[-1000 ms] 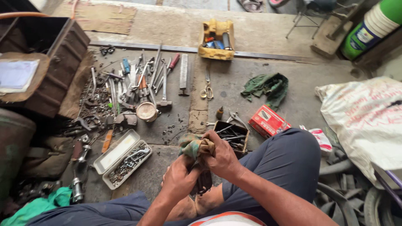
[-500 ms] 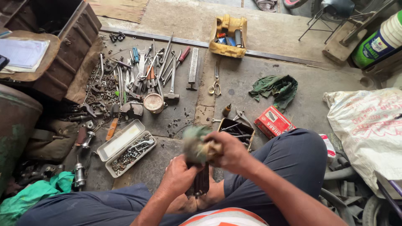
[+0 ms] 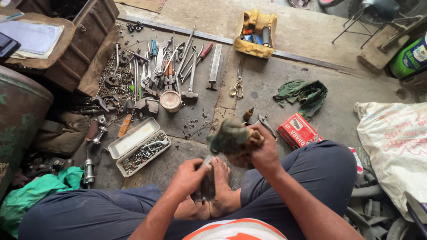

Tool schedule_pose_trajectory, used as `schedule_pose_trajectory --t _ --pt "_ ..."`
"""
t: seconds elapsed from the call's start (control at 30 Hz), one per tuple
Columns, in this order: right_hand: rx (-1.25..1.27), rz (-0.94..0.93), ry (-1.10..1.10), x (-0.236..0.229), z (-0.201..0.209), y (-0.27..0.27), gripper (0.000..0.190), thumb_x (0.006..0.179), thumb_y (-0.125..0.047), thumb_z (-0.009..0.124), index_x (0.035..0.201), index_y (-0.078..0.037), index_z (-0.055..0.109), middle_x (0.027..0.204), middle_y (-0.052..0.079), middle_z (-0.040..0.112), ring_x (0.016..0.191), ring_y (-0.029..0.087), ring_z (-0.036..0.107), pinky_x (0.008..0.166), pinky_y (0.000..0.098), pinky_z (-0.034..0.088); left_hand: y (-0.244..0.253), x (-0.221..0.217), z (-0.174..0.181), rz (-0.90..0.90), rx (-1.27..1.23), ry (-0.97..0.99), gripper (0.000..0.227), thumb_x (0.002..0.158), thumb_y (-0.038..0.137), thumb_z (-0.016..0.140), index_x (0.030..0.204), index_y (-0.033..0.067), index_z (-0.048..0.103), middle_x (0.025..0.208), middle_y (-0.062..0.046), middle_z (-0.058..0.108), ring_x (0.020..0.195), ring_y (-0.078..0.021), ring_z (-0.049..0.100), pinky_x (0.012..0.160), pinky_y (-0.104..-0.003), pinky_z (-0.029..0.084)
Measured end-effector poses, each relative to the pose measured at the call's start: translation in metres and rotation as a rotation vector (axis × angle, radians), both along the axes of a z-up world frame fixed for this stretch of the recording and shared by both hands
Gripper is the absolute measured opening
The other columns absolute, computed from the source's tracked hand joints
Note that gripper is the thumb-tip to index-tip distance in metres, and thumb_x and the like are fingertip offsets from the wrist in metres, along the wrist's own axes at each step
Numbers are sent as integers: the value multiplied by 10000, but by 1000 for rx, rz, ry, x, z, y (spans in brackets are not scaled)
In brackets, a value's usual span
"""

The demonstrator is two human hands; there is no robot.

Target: The person sits on the floor and uses a wrench and screwdriver to tighten and adjust a small metal mechanical component. They repeatedly rotate the wrench and manipulate the part with their hands, occasionally picking up and setting down tools.

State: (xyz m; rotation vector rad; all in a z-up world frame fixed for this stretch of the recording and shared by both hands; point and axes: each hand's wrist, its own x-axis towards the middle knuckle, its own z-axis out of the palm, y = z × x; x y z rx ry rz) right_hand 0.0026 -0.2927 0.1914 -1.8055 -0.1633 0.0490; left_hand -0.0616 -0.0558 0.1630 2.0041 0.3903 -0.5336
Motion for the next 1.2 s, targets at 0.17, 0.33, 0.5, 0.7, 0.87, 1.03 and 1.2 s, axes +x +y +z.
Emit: schedule_pose_trajectory --t 0.17,0.33,0.5,0.7,0.87,1.03,1.2 --pt "-497 -51 190 -1 -18 4 278 799 -130 688 1073 -88 696 991 119 766 946 247 754 845 371 575 32 12 -22 378 215 -143 379 894 384 716 1083 59 764 872 -130 758 758 -213 707 701 -373 539" --pt "-877 478 -237 -29 -51 24 802 670 -545 928 1253 -58 672 1295 297 600 1140 476 602 884 548 516 39 21 -48 572 -594 -300 247 965 221 682 1108 25 729 838 -47 732 696 -144 668 627 -300 545" --pt "213 355 651 -4 -58 20 546 925 -393 659 1356 -65 594 1185 136 684 999 250 710 796 424 619 8 5 -47 334 -823 -376 198 1027 179 643 1131 30 722 933 -11 736 831 -92 674 736 -256 572" --pt "392 170 642 -2 -59 12 481 919 -174 704 1362 -59 555 1075 94 706 834 165 690 662 319 585 2 6 12 225 -457 -334 250 981 261 595 1193 168 690 1046 36 741 897 -119 726 722 -338 632" --pt "441 109 543 8 -41 -1 460 904 -153 697 1331 -56 557 1052 46 716 858 117 691 670 287 590 25 12 53 156 323 -378 257 1036 327 604 1121 118 727 946 -157 755 864 -373 725 748 -467 552" --pt "358 136 403 3 -35 0 465 909 -147 714 1334 -35 559 1055 47 712 868 108 685 697 279 586 7 4 46 146 272 -542 224 906 178 666 1103 88 726 991 -175 757 918 -381 724 783 -451 557" --pt "-92 99 55 -5 -15 6 423 885 -131 744 1276 -44 610 1004 76 754 885 164 726 764 320 572 6 0 49 120 293 -619 336 906 137 633 1233 124 710 1092 -169 744 963 -375 719 819 -456 562"
